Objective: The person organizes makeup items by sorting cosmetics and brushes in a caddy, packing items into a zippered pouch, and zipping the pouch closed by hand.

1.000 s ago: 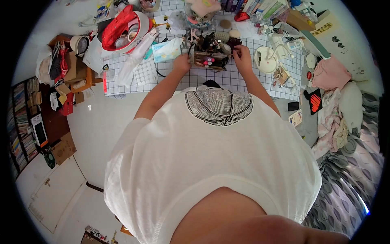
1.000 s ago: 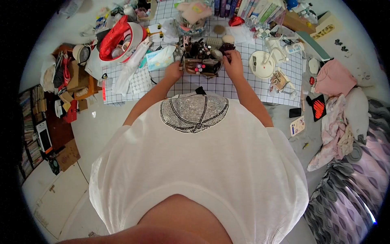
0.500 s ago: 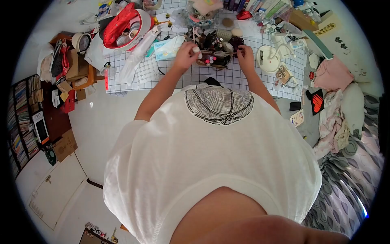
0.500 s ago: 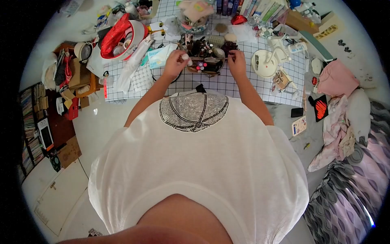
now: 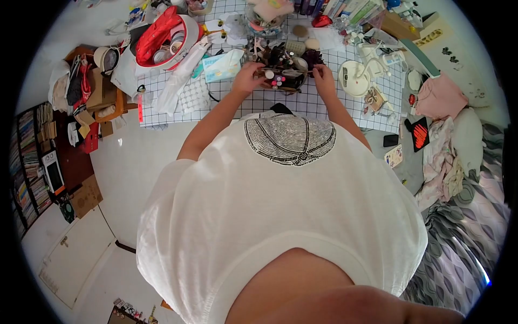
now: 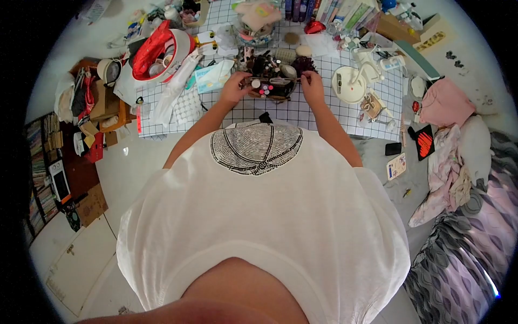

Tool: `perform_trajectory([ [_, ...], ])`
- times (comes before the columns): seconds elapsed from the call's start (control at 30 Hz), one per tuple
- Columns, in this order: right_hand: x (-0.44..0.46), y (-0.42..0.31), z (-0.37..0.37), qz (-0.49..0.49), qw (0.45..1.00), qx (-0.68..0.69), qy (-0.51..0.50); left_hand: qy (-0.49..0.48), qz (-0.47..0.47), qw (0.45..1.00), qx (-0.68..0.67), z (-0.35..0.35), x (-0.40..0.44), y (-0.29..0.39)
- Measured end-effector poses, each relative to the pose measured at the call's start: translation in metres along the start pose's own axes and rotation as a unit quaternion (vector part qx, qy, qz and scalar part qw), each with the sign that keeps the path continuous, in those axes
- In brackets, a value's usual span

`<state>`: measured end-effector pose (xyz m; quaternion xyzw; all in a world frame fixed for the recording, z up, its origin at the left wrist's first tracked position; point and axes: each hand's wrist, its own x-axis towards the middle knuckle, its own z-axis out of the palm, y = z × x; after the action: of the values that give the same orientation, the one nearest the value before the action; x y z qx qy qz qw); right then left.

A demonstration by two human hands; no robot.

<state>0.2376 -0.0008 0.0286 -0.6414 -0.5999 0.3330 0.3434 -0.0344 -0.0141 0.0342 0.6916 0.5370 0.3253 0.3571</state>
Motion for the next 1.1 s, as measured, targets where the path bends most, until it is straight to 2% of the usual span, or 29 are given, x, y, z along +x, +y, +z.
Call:
perform_trajectory([
  [0.1,0.003,0.011,0.004,0.02,0.998,0.052,-0.004,-0.036,0.008,0.999,0.009,0.005,0.0,-0.005],
  [0.2,0.005,0.019,0.007,0.026,0.997,0.068,-0.003,-0.043,0.033,0.993,0.1,0.006,-0.002,0.002],
  [0.4,0.005,0.025,0.01,0.021,0.996,0.086,-0.009,-0.046,0.044,0.985,0.163,0.005,0.0,0.006],
  [0.5,0.006,0.03,0.011,0.026,0.996,0.085,-0.009,-0.009,0.004,0.987,0.163,0.008,0.001,0.003],
  [0.67,0.0,0.026,0.01,0.063,0.992,0.11,-0.018,0.002,-0.01,0.988,0.151,0.007,-0.001,0.012],
  [0.8,-0.006,0.018,0.009,0.056,0.99,0.126,0.008,0.008,-0.029,0.991,0.133,0.005,-0.001,0.018],
  [0.87,-0.007,0.007,0.003,0.051,0.995,0.088,0.011,0.025,-0.014,0.994,0.103,0.002,-0.001,0.021],
  [0.9,-0.009,-0.003,0.0,0.013,0.998,0.053,0.027,0.034,-0.006,0.996,0.088,0.001,0.0,0.021],
  [0.97,-0.01,-0.028,-0.002,-0.063,0.996,-0.017,0.058,0.064,0.029,0.997,-0.024,0.004,0.003,0.023],
  [1.0,-0.009,-0.038,-0.002,-0.073,0.997,-0.001,0.025,0.079,0.046,0.993,-0.079,0.006,0.003,0.025],
  [1.1,-0.009,-0.072,0.0,-0.111,0.989,0.054,-0.084,0.023,-0.004,0.977,-0.213,0.001,0.009,0.065],
])
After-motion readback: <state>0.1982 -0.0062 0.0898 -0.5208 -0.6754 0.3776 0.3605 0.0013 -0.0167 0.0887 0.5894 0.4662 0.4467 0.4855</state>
